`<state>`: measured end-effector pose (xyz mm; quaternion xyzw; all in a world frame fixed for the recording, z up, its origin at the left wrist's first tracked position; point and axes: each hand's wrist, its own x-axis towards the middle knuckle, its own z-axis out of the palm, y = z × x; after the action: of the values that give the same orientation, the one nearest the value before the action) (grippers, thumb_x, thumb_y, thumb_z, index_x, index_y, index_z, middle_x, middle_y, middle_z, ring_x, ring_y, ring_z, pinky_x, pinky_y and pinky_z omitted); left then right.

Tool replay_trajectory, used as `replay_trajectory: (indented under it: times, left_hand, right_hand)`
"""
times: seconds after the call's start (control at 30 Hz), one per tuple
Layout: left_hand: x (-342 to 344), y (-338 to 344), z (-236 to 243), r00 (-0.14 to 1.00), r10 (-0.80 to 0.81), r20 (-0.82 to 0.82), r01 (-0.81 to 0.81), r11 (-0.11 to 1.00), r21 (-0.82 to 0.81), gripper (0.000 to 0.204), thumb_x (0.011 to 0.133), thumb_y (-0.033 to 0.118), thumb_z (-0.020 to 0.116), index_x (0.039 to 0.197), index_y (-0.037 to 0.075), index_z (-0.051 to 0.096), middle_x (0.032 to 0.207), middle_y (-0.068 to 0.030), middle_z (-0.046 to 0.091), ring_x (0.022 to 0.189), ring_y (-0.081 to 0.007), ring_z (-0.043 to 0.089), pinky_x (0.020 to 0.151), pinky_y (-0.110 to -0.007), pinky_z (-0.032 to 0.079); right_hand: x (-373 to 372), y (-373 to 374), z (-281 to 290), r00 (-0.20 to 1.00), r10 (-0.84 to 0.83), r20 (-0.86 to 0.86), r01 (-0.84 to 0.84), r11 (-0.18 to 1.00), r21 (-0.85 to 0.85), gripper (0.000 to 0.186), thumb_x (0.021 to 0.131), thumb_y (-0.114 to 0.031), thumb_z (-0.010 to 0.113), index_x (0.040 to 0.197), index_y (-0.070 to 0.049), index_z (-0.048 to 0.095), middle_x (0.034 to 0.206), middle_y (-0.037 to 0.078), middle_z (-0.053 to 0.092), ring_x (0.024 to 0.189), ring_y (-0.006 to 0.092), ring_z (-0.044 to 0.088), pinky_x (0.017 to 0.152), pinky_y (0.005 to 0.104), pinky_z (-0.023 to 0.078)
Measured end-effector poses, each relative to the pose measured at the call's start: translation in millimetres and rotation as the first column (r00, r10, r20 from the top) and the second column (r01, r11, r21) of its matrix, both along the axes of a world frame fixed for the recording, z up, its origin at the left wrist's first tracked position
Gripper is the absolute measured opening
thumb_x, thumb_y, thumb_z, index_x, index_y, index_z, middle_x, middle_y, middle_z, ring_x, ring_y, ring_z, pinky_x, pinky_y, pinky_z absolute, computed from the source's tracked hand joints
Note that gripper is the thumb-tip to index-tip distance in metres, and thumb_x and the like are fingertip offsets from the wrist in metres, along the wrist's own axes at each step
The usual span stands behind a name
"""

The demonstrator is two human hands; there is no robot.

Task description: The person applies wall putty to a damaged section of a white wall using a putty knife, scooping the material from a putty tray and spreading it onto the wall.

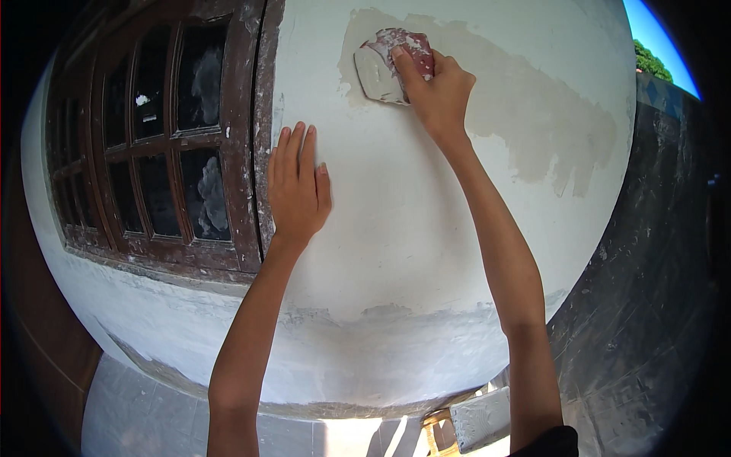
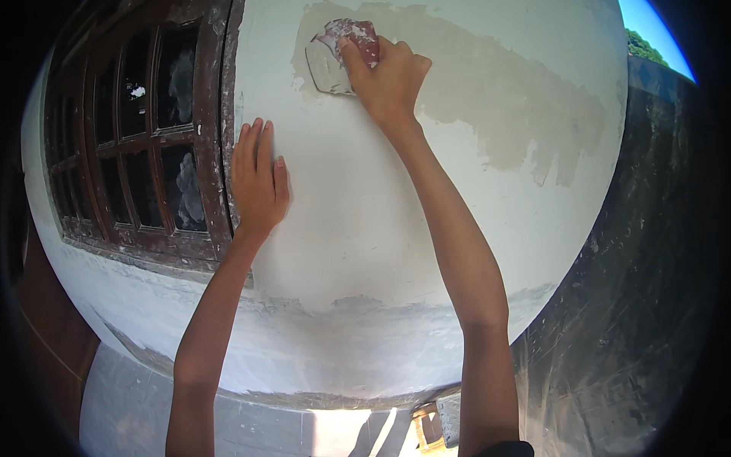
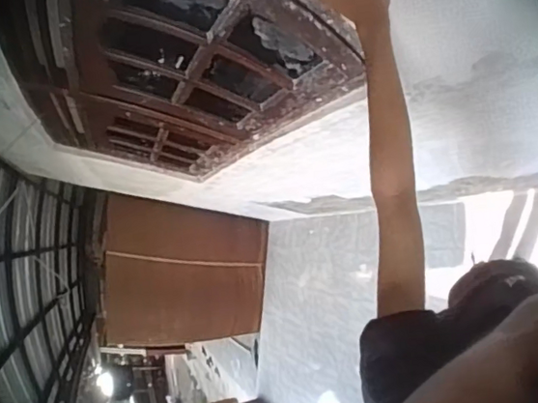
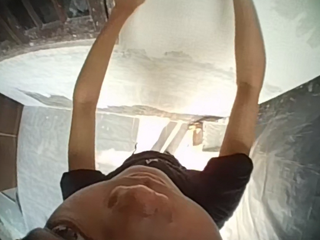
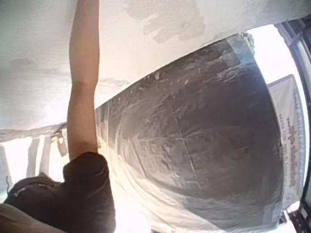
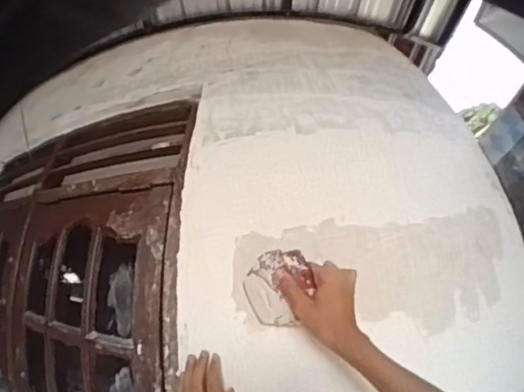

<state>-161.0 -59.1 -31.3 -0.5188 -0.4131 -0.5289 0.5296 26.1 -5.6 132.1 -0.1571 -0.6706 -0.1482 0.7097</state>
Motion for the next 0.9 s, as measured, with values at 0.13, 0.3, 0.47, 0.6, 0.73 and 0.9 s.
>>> replay_trajectory:
  times: [0.13, 0.3, 0.47, 0.6, 0.73, 0.9]
  left_hand:
    - [-1.4, -0.9, -2.3, 1.0, 0.007, 0.016, -0.007, 1.0, -0.018, 0.053, 0.093, 0.009, 0.048, 0.145, -0.002, 0.046, 0.147, -0.0225, 0.046, 0.14, -0.0417, 0.039, 0.113, -0.052, 0.031]
    - [-0.1, -1.4, -2.4, 1.0, 0.026, 0.008, -0.026, 1.0, -0.008, 0.053, 0.093, 0.009, 0.048, 0.144, -0.003, 0.046, 0.147, -0.0226, 0.046, 0.14, -0.0419, 0.039, 0.113, -0.053, 0.031]
    - [2.1, -1.6, -3.4, 0.999, 0.033, 0.04, -0.031, 0.999, -0.037, 0.054, 0.093, 0.01, 0.05, 0.146, 0.0, 0.045, 0.15, -0.0188, 0.045, 0.143, -0.0374, 0.037, 0.116, -0.053, 0.029]
    - [-2.4, -0.5, -4.3, 0.999, 0.022, 0.045, -0.02, 0.999, -0.046, 0.054, 0.094, 0.01, 0.049, 0.146, -0.001, 0.045, 0.15, -0.0191, 0.045, 0.143, -0.0373, 0.037, 0.116, -0.052, 0.029]
    - [-0.1, -1.1, -2.2, 1.0, 0.018, 0.024, -0.017, 0.999, -0.031, 0.054, 0.093, 0.01, 0.05, 0.146, -0.001, 0.045, 0.15, -0.0192, 0.045, 0.144, -0.0372, 0.037, 0.116, -0.052, 0.029]
    - [-0.2, -2.1, -2.6, 1.0, -0.002, 0.012, 0.002, 1.0, -0.024, 0.053, 0.092, 0.009, 0.049, 0.145, -0.002, 0.046, 0.148, -0.0212, 0.045, 0.141, -0.04, 0.038, 0.114, -0.052, 0.03]
  right_hand:
    - [18.1, 23.0, 1.7, 0.993, -0.073, -0.094, 0.078, 0.996, 0.053, 0.051, 0.091, -0.049, 0.063, 0.074, -0.001, 0.07, 0.056, 0.01, 0.055, 0.06, 0.0254, 0.05, 0.085, 0.0382, 0.03]
    - [88.0, 28.9, 6.6, 0.864, -0.193, -0.464, 0.145, 0.98, -0.139, 0.044, 0.087, -0.041, 0.07, 0.075, 0.002, 0.071, 0.062, 0.009, 0.068, 0.053, 0.0202, 0.061, 0.061, 0.034, 0.05]
    - [63.5, 1.6, 10.9, 0.814, 0.106, -0.571, -0.15, 0.988, -0.03, 0.038, 0.088, -0.035, 0.071, 0.086, 0.003, 0.073, 0.073, 0.008, 0.073, 0.061, 0.0178, 0.065, 0.065, 0.0329, 0.052]
    - [-0.1, -29.7, 24.8, 0.945, 0.283, -0.164, -0.31, 0.935, -0.173, 0.055, 0.086, -0.051, 0.073, 0.089, 0.005, 0.072, 0.076, 0.009, 0.071, 0.072, 0.0155, 0.062, 0.073, 0.0321, 0.05]
    - [-19.0, 3.2, 46.5, 0.998, -0.052, 0.02, 0.052, 0.999, 0.01, 0.057, 0.085, -0.056, 0.069, 0.08, 0.001, 0.071, 0.067, 0.01, 0.067, 0.068, 0.0201, 0.062, 0.071, 0.0357, 0.05]
    - [43.5, 36.6, 45.8, 0.945, -0.161, -0.284, 0.156, 0.987, -0.041, 0.054, 0.086, -0.054, 0.065, 0.076, -0.002, 0.073, 0.067, 0.01, 0.07, 0.063, 0.028, 0.064, 0.084, 0.0388, 0.04]
